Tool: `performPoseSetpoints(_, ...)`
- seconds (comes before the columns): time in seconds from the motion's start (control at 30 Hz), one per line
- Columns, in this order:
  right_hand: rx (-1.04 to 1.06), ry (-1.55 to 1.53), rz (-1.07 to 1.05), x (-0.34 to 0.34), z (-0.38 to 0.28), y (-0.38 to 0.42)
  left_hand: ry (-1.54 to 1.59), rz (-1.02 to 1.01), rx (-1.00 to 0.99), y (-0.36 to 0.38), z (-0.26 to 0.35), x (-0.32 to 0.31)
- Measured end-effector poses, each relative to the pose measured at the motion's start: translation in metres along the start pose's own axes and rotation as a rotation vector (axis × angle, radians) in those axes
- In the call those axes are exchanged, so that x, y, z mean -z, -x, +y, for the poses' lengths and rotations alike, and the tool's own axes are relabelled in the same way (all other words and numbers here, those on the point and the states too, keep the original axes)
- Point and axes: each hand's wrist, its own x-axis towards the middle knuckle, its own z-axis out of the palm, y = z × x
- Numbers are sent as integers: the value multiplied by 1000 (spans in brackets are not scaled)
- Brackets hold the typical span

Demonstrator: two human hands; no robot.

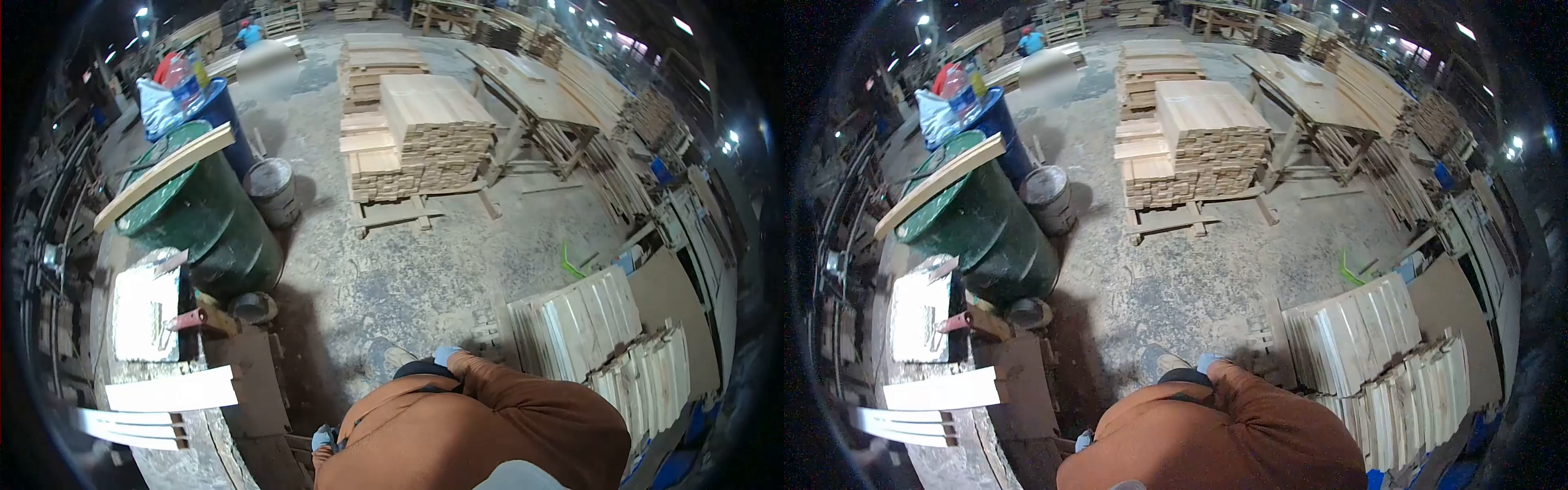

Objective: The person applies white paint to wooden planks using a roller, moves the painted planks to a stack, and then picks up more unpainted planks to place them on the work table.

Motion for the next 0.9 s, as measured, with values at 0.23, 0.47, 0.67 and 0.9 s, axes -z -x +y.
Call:
performPoseSetpoints(0.23,186,172,68,18,-20,12,307,-35,85,38,14,8)
performPoseSetpoints(0.47,502,552,33,8,-8,-75,41,13,318,62,-1,-13)
performPoseSetpoints(0.67,577,631,38,27,-45,-104,146,74,464,105,14,-6)
performPoseSetpoints(0.9,622,627,57,38,-71,-116,203,-14,636,128,11,-15)
